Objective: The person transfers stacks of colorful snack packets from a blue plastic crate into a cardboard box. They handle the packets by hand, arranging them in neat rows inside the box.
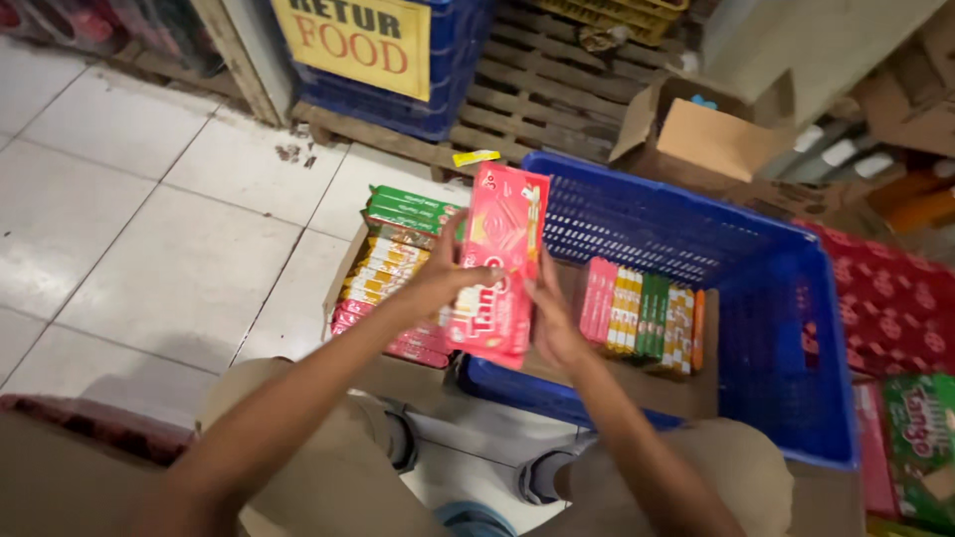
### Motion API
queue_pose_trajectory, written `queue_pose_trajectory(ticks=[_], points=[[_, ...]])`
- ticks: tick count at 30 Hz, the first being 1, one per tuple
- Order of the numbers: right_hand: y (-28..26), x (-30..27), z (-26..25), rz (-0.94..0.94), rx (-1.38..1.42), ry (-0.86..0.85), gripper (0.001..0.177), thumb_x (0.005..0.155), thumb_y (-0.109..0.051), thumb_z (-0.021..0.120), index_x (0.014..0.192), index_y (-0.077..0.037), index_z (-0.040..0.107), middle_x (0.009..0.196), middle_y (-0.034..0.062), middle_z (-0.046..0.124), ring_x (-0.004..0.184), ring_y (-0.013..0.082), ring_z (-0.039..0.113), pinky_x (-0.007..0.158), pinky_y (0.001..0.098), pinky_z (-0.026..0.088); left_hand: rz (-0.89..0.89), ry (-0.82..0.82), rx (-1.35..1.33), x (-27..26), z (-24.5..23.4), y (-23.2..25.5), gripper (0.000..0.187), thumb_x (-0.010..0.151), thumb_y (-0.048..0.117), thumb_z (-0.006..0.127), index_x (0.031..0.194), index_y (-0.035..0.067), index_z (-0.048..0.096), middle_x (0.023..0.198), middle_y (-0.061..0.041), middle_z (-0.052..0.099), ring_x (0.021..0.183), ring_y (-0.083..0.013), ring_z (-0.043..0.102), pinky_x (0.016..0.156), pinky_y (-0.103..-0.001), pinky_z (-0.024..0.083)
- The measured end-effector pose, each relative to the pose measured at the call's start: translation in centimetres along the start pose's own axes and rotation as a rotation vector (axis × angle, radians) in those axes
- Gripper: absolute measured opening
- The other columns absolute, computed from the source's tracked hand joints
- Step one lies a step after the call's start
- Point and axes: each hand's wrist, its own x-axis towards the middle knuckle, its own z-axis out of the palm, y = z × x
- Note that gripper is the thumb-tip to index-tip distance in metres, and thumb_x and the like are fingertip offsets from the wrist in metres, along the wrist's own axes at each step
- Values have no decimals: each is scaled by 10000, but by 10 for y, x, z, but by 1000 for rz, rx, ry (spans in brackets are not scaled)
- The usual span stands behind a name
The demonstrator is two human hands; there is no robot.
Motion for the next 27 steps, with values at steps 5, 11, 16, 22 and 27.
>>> queue_pose_trajectory(ticks=[5,11,16,22,27], points=[[59,16,-88,261,-891,-53,840,959,-682,537,1646,-270,286,1646,196,318,1476,412,397,1153,627,371,71,-76,901,12,-61,39,1339,583,294,926,1665,202,141,1588,-270,406,1442,-463,425,1223,-558,329],[76,-24,-48,5,-1439,-275,746,928,-564,667,1588,-396,362,1571,117,388,1387,354,515,1125,500,480,158,-374,1479,53,-142,18,1137,678,224,853,1630,134,238,1442,-264,539,1329,-523,508,1133,-646,392],[74,-24,-41,16,-1485,-248,714,902,-586,690,1543,-416,426,1500,112,459,1329,323,583,1062,463,533,147,-473,1712,85,-159,-32,1004,739,285,847,1582,172,314,1375,-137,596,1308,-412,542,1109,-608,387],[54,-22,-20,136,-1468,-289,685,924,-517,656,1541,-340,416,1496,176,452,1322,388,554,1018,505,517,347,-519,1831,101,-179,-68,854,718,373,913,1399,107,473,1364,-109,567,1277,-345,512,1015,-531,429],[53,-22,-17,134,-1461,-290,671,933,-502,627,1537,-280,437,1488,149,452,1336,324,542,1003,480,491,543,-397,1822,107,-195,-88,939,649,496,938,1366,73,503,1276,-99,565,1212,-324,503,1049,-491,374]])
